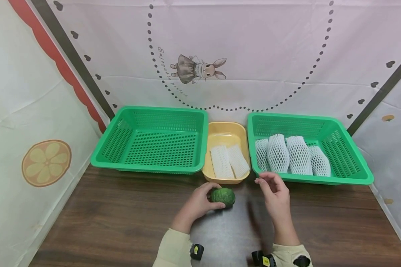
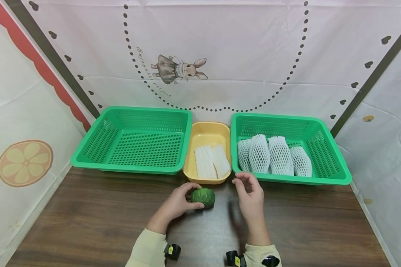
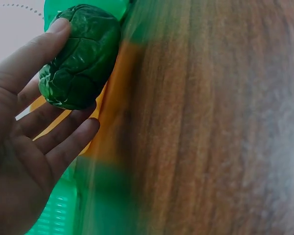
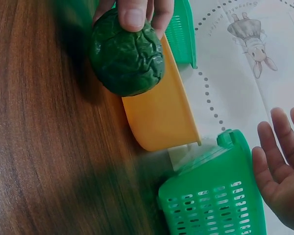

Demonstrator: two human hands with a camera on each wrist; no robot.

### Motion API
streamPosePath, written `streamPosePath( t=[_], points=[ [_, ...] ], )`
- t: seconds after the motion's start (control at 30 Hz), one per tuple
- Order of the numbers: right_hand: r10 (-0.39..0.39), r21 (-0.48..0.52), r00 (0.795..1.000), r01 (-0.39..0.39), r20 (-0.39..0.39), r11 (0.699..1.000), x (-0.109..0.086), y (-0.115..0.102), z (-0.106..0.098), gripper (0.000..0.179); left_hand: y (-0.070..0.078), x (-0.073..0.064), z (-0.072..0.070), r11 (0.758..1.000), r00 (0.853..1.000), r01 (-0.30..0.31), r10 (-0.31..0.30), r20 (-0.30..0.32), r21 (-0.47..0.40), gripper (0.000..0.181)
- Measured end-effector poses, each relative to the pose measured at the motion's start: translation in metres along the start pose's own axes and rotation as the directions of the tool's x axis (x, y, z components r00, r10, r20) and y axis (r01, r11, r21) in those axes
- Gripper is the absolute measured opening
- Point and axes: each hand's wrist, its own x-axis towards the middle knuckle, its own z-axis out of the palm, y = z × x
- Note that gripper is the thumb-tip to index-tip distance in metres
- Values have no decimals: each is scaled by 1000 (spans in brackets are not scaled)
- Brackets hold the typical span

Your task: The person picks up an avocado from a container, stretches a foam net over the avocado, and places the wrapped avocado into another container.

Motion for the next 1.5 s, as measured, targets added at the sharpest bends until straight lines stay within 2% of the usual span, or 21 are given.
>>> streamPosePath(
  t=[0.43, 0.7, 0.93, 1.07, 1.17, 1.23, 1.27, 1.3, 1.33, 1.4, 1.43, 1.47, 1.5],
  points=[
    [-15, 26, 1000, 15, 1, 1000, 0, 3, 0, 11, -4, 3, 5, 998, 997, 69, -69, 38, 15, 48],
    [-5, 30, 1000, 5, 3, 1000, 0, 5, 0, 11, -2, 3, 4, 999, 997, 55, -55, 57, 2, 58],
    [-9, 28, 1000, 8, 6, 1000, 0, 6, 1, 11, 0, 1, 1, 999, 997, 44, -45, 62, 19, 60],
    [-4, 13, 1000, 3, 15, 1000, 6, 0, 3, 12, 9, -4, -10, 1000, 1000, 13, -13, 8, 3, 52],
    [-25, -18, 999, 26, 40, 999, 15, -7, 8, 12, 17, -7, -20, 997, 994, -69, 66, -89, -28, 39],
    [-53, -70, 996, 58, 73, 996, 23, -12, 12, 12, 22, -8, -27, 987, 972, -153, 141, -186, -49, 29],
    [-66, -106, 993, 76, 95, 991, 28, -14, 15, 12, 23, -9, -30, 978, 952, -201, 182, -247, -54, 23],
    [-75, -145, 990, 92, 121, 985, 32, -16, 18, 12, 24, -10, -33, 967, 924, -249, 219, -314, -57, 19],
    [-83, -184, 985, 111, 150, 977, 37, -17, 21, 13, 25, -11, -36, 953, 888, -297, 255, -383, -55, 15],
    [-81, -257, 975, 135, 209, 957, 45, -18, 28, 13, 24, -11, -42, 927, 800, -374, 314, -511, -16, 10],
    [-71, -294, 968, 142, 242, 945, 50, -17, 32, 14, 23, -11, -45, 920, 756, -392, 335, -563, 22, 9],
    [-60, -328, 959, 153, 277, 932, 54, -15, 36, 15, 21, -11, -47, 916, 719, -397, 353, -599, 62, 9],
    [-48, -359, 949, 164, 311, 919, 58, -14, 40, 16, 20, -11, -50, 916, 691, -388, 364, -625, 104, 10]
  ],
)
